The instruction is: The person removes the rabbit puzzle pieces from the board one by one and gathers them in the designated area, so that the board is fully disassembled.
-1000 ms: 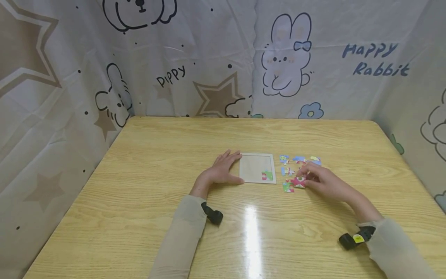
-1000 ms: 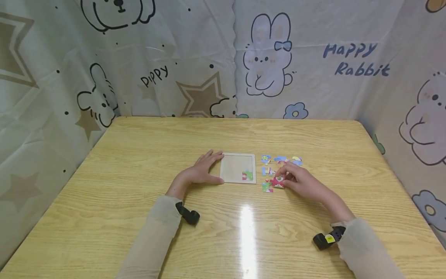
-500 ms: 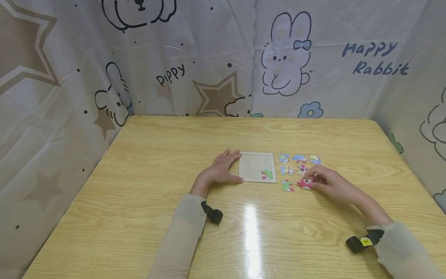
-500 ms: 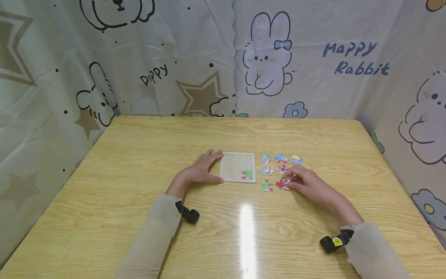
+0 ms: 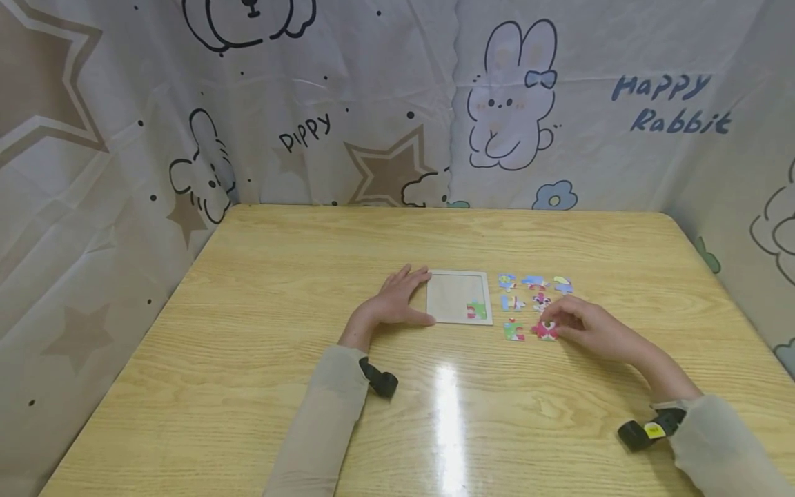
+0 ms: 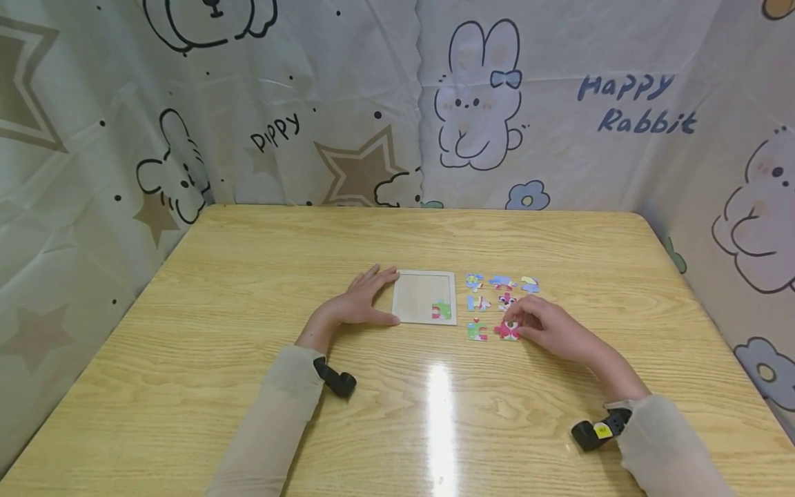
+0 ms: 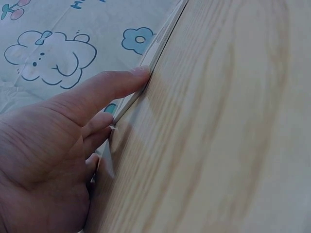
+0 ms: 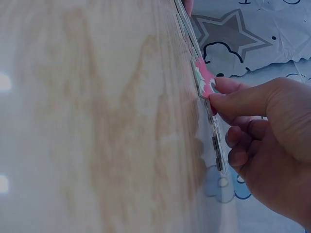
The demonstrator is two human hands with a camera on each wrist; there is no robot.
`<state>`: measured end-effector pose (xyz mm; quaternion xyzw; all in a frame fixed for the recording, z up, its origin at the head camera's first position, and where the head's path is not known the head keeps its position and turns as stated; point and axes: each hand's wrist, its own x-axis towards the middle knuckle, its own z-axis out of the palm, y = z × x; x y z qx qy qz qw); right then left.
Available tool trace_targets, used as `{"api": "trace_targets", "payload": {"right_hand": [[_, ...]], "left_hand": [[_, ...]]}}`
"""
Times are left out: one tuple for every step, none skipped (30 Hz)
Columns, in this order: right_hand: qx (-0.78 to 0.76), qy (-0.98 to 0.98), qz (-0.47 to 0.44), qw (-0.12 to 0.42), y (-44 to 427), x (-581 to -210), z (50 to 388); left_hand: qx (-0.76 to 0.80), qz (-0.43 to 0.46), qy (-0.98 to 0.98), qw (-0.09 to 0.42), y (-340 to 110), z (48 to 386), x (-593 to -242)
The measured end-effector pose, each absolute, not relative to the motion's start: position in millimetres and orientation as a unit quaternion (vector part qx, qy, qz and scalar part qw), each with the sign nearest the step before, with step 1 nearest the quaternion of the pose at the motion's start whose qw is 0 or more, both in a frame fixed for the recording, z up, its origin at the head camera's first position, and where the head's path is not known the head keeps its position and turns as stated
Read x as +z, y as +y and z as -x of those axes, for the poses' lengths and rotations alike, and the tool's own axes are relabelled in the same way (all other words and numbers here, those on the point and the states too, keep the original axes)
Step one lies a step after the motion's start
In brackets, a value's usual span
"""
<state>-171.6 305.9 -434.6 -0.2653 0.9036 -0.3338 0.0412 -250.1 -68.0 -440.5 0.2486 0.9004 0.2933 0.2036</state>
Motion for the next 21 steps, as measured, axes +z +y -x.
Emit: {"api": "trace_targets", "payload": {"right_hand": [[-0.335,0.903,0.265,0.043,306,-434,171],[-0.334,0.903,0.266,0.044,307,-434,171],[-0.333,0.903,0.268,0.045,307,-434,171],[-0.332,0.903,0.269,0.045,307,-434,171],[-0.331,0.903,0.272,0.043,307,-434,171],[-0.331,0.903,0.271,0.039,307,-434,172],[-0.330,0.904,0.270,0.035,307,-434,172],[-0.327,0.905,0.271,0.031,306,-435,172],[-0.327,0.905,0.270,0.026,306,-435,173],[-0.328,0.906,0.269,0.024,304,-434,173],[-0.329,0.905,0.268,0.021,303,-433,174],[-0.329,0.906,0.264,0.020,301,-433,175],[-0.331,0.905,0.265,0.021,299,-433,176],[-0.334,0.904,0.266,0.022,296,-432,177],[-0.337,0.903,0.264,0.026,293,-432,178],[-0.340,0.903,0.262,0.031,290,-432,180],[-0.341,0.902,0.262,0.034,287,-433,182],[-0.344,0.901,0.260,0.039,284,-434,184],[-0.348,0.899,0.263,0.043,281,-434,187],[-0.350,0.897,0.265,0.048,278,-435,189],[-0.351,0.896,0.267,0.052,275,-435,192]], "left_hand": [[0.293,-0.249,0.900,0.204,-68,250,-440],[0.294,-0.250,0.900,0.204,-68,250,-440],[0.295,-0.250,0.899,0.204,-68,250,-440],[0.294,-0.251,0.899,0.205,-68,250,-440],[0.294,-0.252,0.899,0.204,-68,250,-440],[0.294,-0.252,0.899,0.205,-68,250,-440],[0.293,-0.252,0.899,0.204,-68,250,-440],[0.293,-0.252,0.900,0.203,-68,251,-440],[0.292,-0.252,0.900,0.203,-68,251,-441],[0.291,-0.252,0.900,0.203,-68,251,-441],[0.291,-0.252,0.900,0.203,-68,251,-440],[0.291,-0.252,0.900,0.203,-68,251,-440],[0.292,-0.252,0.900,0.203,-68,251,-440],[0.292,-0.251,0.900,0.204,-68,251,-440],[0.291,-0.252,0.900,0.204,-68,252,-440],[0.290,-0.252,0.900,0.204,-68,251,-440],[0.290,-0.252,0.900,0.204,-68,251,-440],[0.291,-0.252,0.900,0.203,-68,251,-440],[0.291,-0.251,0.900,0.204,-68,251,-440],[0.292,-0.251,0.900,0.204,-67,251,-440],[0.292,-0.251,0.900,0.203,-67,251,-441]]}}
